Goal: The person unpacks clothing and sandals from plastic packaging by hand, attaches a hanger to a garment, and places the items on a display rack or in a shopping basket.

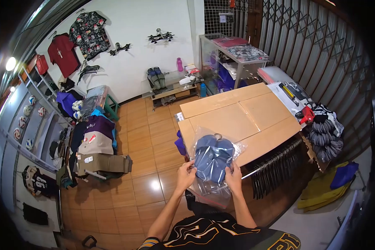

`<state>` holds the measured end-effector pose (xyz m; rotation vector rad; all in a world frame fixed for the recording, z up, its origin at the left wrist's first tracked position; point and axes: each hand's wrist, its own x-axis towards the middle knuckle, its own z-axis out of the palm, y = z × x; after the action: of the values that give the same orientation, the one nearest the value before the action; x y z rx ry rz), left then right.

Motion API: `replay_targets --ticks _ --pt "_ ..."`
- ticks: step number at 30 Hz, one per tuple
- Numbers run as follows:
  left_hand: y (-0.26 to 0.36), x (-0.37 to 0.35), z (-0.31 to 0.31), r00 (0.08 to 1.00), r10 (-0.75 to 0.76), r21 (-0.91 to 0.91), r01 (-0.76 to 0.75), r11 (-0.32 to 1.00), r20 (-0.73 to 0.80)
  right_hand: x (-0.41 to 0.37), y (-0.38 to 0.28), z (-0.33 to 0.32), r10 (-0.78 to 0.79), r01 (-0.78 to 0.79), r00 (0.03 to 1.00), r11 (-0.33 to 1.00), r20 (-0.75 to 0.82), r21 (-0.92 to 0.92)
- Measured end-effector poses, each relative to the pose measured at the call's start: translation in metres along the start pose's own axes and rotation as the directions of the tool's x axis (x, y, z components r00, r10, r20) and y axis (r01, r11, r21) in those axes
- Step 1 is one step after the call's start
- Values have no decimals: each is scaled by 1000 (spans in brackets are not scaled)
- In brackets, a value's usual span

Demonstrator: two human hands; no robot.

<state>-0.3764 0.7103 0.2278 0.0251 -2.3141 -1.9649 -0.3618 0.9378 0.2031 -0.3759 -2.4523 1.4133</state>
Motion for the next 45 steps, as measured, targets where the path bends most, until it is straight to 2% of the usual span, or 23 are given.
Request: replay_targets --ticks 1,2,3,5,8,11,14,18,20,23,24,25,28,30,33,35,37,38,39,41,42,44,45 --pt "-3 12 -1 1000 0 5 0 1000 9 7 -3 2 -4 4 999 1000 36 7" --pt "-6 24 -3 999 11 92 -15 996 46 12 -10 5 -61 61 998 998 -27 5" --pt "-9 39 -4 996 23 175 -37 984 85 18 -19 4 -54 54 998 998 -40 8" --pt "-3 62 -2 991 33 187 -57 981 132 27 -39 -4 103 -101 995 991 13 -83" --pt "-3 101 1 967 -13 265 -57 963 254 46 -38 4 155 -160 986 985 -68 -70" --pt "-6 135 4 950 -4 223 -70 972 314 63 -25 23 187 -201 970 976 -154 -82" --pt "-12 169 9 938 23 223 -106 969 346 76 -40 32 303 -319 931 946 -204 -51" --pt "-22 211 23 913 79 163 -155 974 400 91 -12 52 313 -334 893 943 -325 -10" --pt "-23 230 31 895 80 153 -162 975 438 102 -39 51 436 -445 843 894 -315 47" --pt "-21 255 46 858 80 145 -176 974 507 115 -41 55 420 -447 823 895 -382 21" --pt "-26 265 52 850 91 123 -179 976 519 119 -30 61 518 -506 785 853 -341 129" --pt "-28 273 57 842 102 100 -182 978 530 123 -24 65 529 -517 763 844 -371 141" --pt "-26 297 71 791 138 91 -237 967 596 136 -18 73 543 -528 708 832 -451 172" --pt "-34 307 78 750 125 106 -251 962 650 137 -21 80 377 -461 702 887 -604 18" --pt "-36 321 87 714 197 15 -279 960 671 138 -46 84 386 -538 614 843 -689 -7" --pt "-36 327 83 645 260 28 -401 916 718 133 -54 93 422 -559 557 828 -716 53" --pt "-34 331 71 583 281 -5 -429 903 762 127 -53 107 310 -426 550 903 -776 59" --pt "-33 333 66 548 300 -29 -447 894 781 120 -52 113 327 -354 565 925 -757 136" --pt "-32 333 60 527 302 -42 -449 893 794 113 -53 122 332 -363 544 921 -770 141" --pt "-38 332 44 484 489 -153 -580 800 726 97 -60 137 418 -156 544 902 -727 402" --pt "-41 331 35 469 488 -165 -574 802 737 87 -79 142 424 -164 526 901 -737 401" --pt "-43 331 15 392 562 -197 -665 720 728 64 -114 152 578 -280 488 814 -655 509" --pt "-43 330 5 381 559 -208 -659 723 736 54 -113 161 583 -286 472 811 -661 511"
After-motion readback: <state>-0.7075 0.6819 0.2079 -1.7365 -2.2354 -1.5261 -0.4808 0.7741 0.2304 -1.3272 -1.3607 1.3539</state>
